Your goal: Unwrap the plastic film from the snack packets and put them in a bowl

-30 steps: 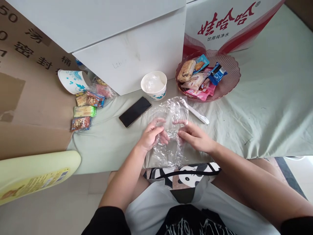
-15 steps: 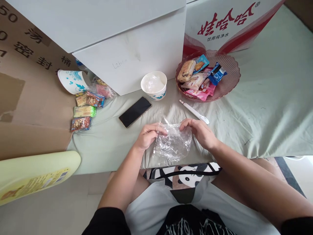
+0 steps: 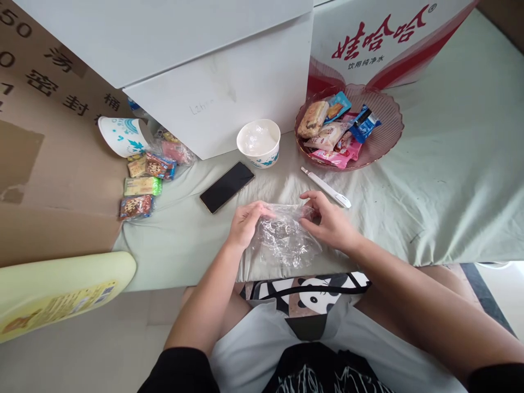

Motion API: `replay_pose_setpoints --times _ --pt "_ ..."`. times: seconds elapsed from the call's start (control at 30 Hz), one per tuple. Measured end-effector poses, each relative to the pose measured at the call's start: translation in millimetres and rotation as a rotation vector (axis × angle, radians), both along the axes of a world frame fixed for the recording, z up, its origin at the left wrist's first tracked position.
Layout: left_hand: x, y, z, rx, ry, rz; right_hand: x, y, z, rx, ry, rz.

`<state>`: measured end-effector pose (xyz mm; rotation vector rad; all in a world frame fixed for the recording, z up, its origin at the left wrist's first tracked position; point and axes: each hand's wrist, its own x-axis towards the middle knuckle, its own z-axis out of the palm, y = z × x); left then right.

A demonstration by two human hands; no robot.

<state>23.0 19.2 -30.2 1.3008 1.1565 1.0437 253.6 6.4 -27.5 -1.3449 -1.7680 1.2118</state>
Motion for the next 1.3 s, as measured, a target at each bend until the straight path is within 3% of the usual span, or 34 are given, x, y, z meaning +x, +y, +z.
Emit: replay_pose_setpoints --times 0.2,0.4,0.57,0.67,0.8,0.93,1.07,1.3 --pt "-0.5 0.6 0.9 -0.043 0.031 0.006 -0.2 0.4 -4.3 0.030 0.091 -0.024" --pt "-0.8 0.4 -1.9 -0.008 -0.065 -0.043 1.5 0.0 0.9 -0.020 -0.017 0.043" --pt "4.3 -2.1 -1.8 -0.285 -0.314 -0.014 0.4 -1.4 2.9 -0.010 0.020 0.005" --pt "7.1 -2.5 -0.2 -0.390 -0.276 -0.060 0.1 -2.2 2.3 -0.042 0.063 0.037" --pt "7.3 -2.6 -1.8 -0.352 -0.192 -0.035 -0.2 -1.8 1.9 -0.076 0.044 0.077" --pt "5.0 -1.8 -2.0 -0.344 -0.236 -0.009 -0.3 0.5 2.2 -0.020 0.014 0.090" --pt "4.6 -0.9 2.1 -0.324 -0.231 -0.072 -0.5 1.8 3.3 0.050 -0.011 0.118" --pt "5.8 -1.8 4.7 -0.274 -0.079 -0.125 -0.5 1.0 5.6 0.040 -0.050 0.153"
